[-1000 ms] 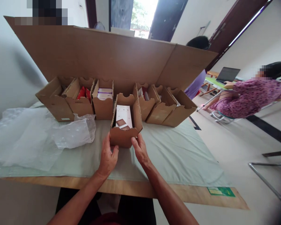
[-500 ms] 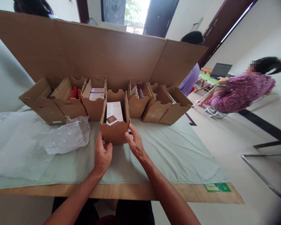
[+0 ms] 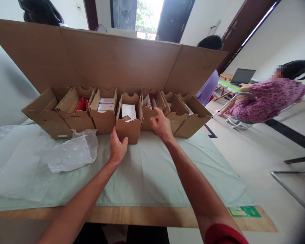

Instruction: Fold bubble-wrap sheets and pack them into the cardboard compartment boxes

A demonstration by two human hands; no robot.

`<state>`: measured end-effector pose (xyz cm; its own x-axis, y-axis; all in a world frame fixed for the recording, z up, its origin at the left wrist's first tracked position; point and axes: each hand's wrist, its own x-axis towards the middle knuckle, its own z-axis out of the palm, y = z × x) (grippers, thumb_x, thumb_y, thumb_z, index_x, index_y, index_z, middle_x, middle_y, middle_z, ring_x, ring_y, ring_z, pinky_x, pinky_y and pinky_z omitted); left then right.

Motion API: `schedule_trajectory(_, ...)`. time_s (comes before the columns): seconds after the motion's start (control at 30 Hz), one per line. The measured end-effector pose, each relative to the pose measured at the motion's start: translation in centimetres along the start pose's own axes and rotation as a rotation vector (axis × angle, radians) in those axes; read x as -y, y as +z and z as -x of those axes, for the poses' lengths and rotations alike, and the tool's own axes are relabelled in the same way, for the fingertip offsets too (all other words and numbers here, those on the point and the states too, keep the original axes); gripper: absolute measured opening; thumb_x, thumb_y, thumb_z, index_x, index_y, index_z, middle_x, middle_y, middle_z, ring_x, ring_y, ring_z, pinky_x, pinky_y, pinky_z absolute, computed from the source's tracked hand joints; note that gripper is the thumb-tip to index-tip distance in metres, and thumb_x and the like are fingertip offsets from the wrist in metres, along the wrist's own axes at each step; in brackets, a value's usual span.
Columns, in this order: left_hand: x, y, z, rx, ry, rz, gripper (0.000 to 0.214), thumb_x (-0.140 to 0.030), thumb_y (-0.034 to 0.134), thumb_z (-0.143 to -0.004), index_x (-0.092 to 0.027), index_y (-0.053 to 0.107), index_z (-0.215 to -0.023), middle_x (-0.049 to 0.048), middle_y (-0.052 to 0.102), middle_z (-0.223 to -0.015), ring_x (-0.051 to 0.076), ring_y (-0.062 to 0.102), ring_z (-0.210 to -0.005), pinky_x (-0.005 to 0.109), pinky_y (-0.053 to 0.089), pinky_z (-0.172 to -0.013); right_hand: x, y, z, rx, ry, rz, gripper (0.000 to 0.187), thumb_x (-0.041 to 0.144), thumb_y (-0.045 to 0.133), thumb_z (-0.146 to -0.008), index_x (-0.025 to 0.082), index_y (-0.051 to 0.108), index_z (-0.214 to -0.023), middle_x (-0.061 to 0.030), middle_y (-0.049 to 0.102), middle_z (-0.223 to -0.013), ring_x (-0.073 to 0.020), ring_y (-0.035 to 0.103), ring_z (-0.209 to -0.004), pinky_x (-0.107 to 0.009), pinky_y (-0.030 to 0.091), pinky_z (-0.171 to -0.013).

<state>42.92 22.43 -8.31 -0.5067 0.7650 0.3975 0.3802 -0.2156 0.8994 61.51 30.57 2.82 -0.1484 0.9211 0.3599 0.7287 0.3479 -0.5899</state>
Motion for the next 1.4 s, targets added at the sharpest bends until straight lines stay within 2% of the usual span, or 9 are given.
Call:
schedule_trajectory(0.07, 0.5, 0.4, -1.0, -0.007, -0.007, -0.021, 0.072, -0.019, 0.069, -0.078, -0.011, 0.044, -0.145, 0.0215, 0.054, -0.145, 0.033, 0.049, -0.14, 0.053, 0.037, -0.12, 0.6, -1.0, -2.6, 0.04, 0.049, 0.21, 0.061, 0.02, 0.053, -0.092, 0.018, 0.045, -0.152, -0.0116, 0.077, -0.109, -0.0268, 0.071, -0.099, -0.041, 0.052, -0.091)
schedule_trajectory(0.17, 1.2, 0.9, -2.0, -0.007, -0.036, -0.028, 0.066, -0.021, 0.071, -0.078, -0.014, 0.049, -0.139, 0.0184, 0.061, -0.137, 0.032, 0.055, -0.134, 0.052, 0.039, -0.118, 1.1, -1.6, -5.0, 0.098, 0.091, 0.404, 0.043, 0.018, 0.055, -0.09, 0.019, 0.063, -0.133, -0.0153, 0.075, -0.118, -0.0296, 0.069, -0.108, -0.039, 0.051, -0.089)
schedule_trajectory(0.27, 1.6, 1.1, -2.7, 0.005, -0.019, -0.025, 0.058, -0.022, 0.07, -0.079, -0.017, 0.053, -0.134, 0.0147, 0.064, -0.133, 0.03, 0.058, -0.13, 0.05, 0.043, -0.115, 1.2, -2.1, -5.0, 0.127, 0.081, 0.472, 0.027, 0.021, 0.054, -0.093, 0.021, 0.072, -0.113, -0.0129, 0.077, -0.114, -0.0282, 0.07, -0.104, -0.035, 0.051, -0.084)
schedule_trajectory(0.37, 1.8, 1.2, -3.1, 0.022, 0.01, -0.019, 0.054, -0.021, 0.068, -0.08, -0.017, 0.055, -0.132, 0.0136, 0.066, -0.131, 0.029, 0.06, -0.128, 0.047, 0.045, -0.114, 1.2, -2.7, -3.4, 0.127, 0.078, 0.506, 0.026, 0.025, 0.053, -0.094, 0.022, 0.074, -0.109, -0.0123, 0.078, -0.108, -0.0283, 0.071, -0.1, -0.035, 0.051, -0.08)
schedule_trajectory(0.83, 2.1, 3.1, -5.6, 0.074, -0.016, -0.014, 0.058, -0.016, 0.067, -0.079, -0.014, 0.054, -0.136, 0.0164, 0.066, -0.134, 0.031, 0.061, -0.128, 0.05, 0.044, -0.115, 0.9, -3.0, -0.9, 0.088, 0.117, 0.522, 0.031, 0.028, 0.05, -0.098, 0.022, 0.068, -0.124, -0.0131, 0.078, -0.106, -0.031, 0.072, -0.1, -0.035, 0.048, -0.079)
schedule_trajectory(1.0, 1.9, 4.0, -6.3, 0.058, -0.05, -0.007, 0.062, -0.015, 0.066, -0.08, -0.014, 0.051, -0.14, 0.0175, 0.064, -0.139, 0.032, 0.057, -0.135, 0.051, 0.041, -0.118, 1.3, -3.5, 0.4, 0.064, 0.057, 0.43, 0.054, 0.026, 0.056, -0.094, 0.02, 0.049, -0.147, -0.0103, 0.079, -0.105, -0.031, 0.072, -0.097, -0.038, 0.049, -0.081)
schedule_trajectory(1.1, 1.6, 3.2, -4.3, 0.054, -0.067, -0.006, 0.07, -0.017, 0.067, -0.078, -0.012, 0.047, -0.145, 0.0202, 0.058, -0.145, 0.034, 0.053, -0.139, 0.052, 0.04, -0.119, 2.2, -3.4, 1.6, 0.047, -0.072, 0.322, 0.048, 0.028, 0.054, -0.093, 0.022, 0.055, -0.141, -0.007, 0.08, -0.097, -0.0271, 0.073, -0.087, -0.035, 0.049, -0.078)
schedule_trajectory(1.2, 1.3, 0.9, 0.7, 0.142, -0.05, -0.003, 0.072, -0.02, 0.065, -0.08, -0.014, 0.045, -0.148, 0.0207, 0.052, -0.152, 0.034, 0.047, -0.144, 0.056, 0.037, -0.12, 4.5, -2.0, 2.6, 0.138, -0.212, 0.192, 0.034, 0.029, 0.053, -0.094, 0.024, 0.068, -0.123, -0.005, 0.079, -0.093, -0.0231, 0.072, -0.082, -0.032, 0.049, -0.075)
schedule_trajectory(1.4, 0.9, -7.8, 11.7, 0.195, -0.014, -0.138, 0.055, -0.023, 0.06, -0.086, -0.02, 0.055, -0.141, 0.0173, 0.053, -0.15, 0.033, 0.049, -0.141, 0.06, 0.043, -0.114, 12.1, 4.1, 1.2, 0.349, -0.336, 0.121, 0.055, 0.021, 0.056, -0.092, 0.024, 0.051, -0.147, -0.0044, 0.079, -0.098, -0.0249, 0.072, -0.095, -0.035, 0.05, -0.087)
